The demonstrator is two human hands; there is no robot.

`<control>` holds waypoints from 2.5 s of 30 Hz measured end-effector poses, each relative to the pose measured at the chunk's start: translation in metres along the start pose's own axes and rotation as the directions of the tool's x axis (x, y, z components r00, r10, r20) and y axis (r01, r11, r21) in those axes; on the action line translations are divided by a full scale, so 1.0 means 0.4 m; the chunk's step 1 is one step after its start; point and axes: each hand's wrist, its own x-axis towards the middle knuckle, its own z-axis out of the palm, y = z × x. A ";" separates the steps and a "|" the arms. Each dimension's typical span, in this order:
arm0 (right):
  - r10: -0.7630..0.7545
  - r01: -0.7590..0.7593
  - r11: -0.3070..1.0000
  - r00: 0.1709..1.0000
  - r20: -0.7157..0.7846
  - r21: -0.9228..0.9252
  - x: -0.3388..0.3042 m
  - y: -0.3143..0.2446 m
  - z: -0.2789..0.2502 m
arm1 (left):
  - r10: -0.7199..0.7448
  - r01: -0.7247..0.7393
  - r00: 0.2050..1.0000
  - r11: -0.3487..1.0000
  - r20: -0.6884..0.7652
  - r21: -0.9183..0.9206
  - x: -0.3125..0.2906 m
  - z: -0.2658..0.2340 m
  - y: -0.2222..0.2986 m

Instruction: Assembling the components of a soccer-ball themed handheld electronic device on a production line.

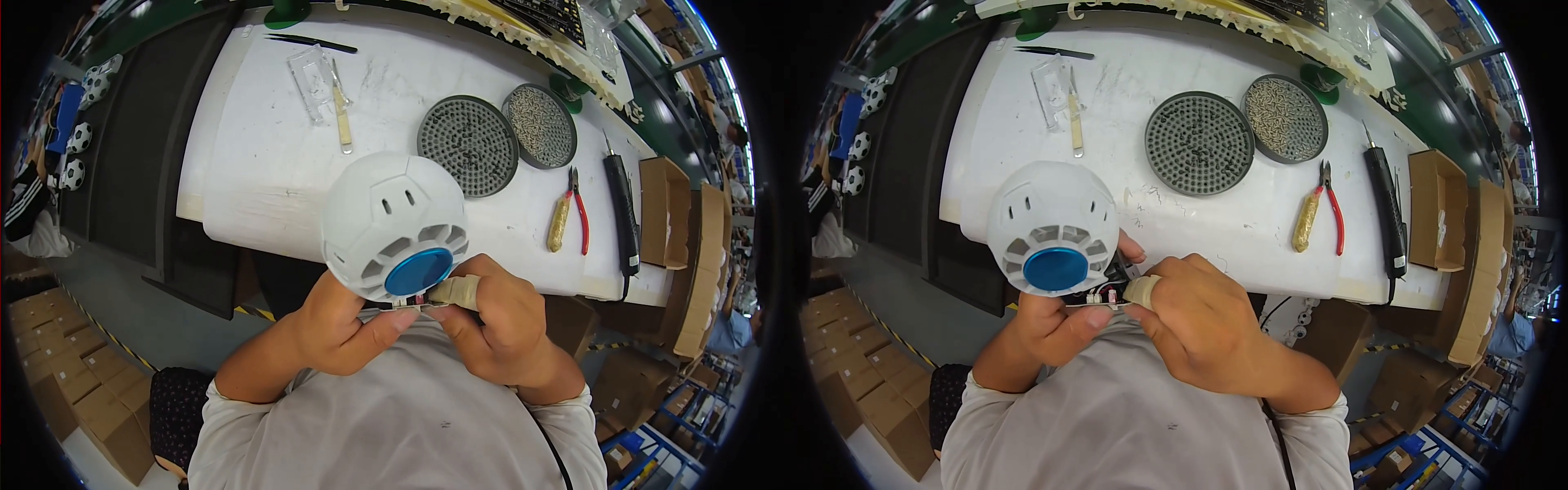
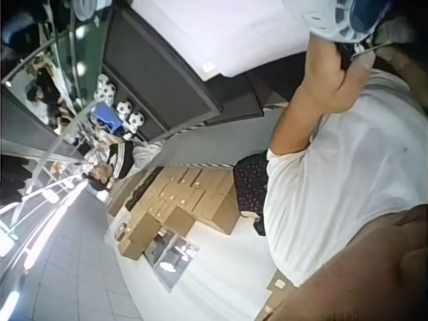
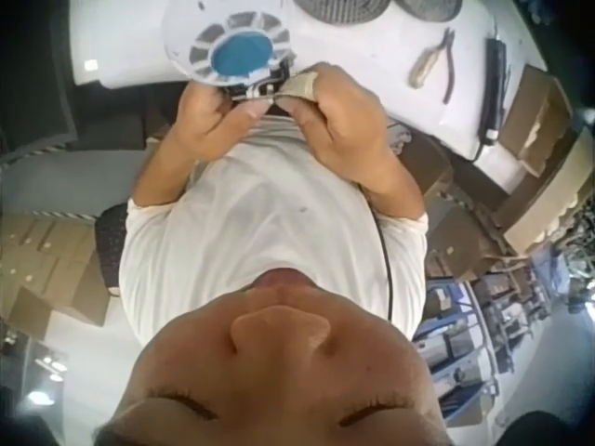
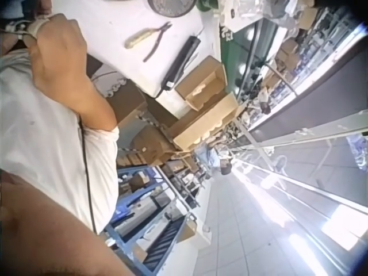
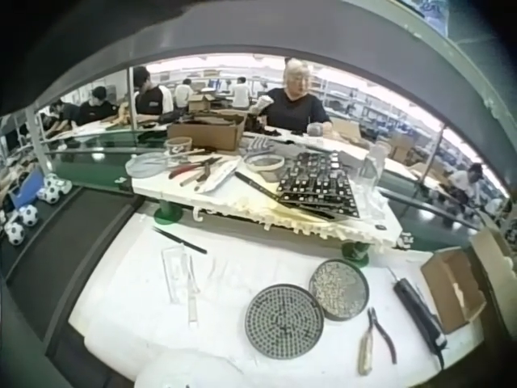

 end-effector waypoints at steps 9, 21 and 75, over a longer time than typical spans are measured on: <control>0.270 -0.268 0.948 0.963 0.010 0.171 -0.007 -0.024 -0.009 | 0.022 -0.022 1.000 1.000 0.019 -0.009 0.009 0.006 0.004; 0.007 -0.002 0.998 0.997 -0.077 0.062 -0.028 0.027 0.009 | -0.055 0.042 0.995 0.987 -0.081 -0.152 -0.005 0.039 -0.012; 0.407 -0.269 0.872 0.863 -0.300 0.409 -0.079 0.070 0.128 | -0.085 0.065 0.972 0.993 -0.219 -0.097 0.012 0.112 -0.101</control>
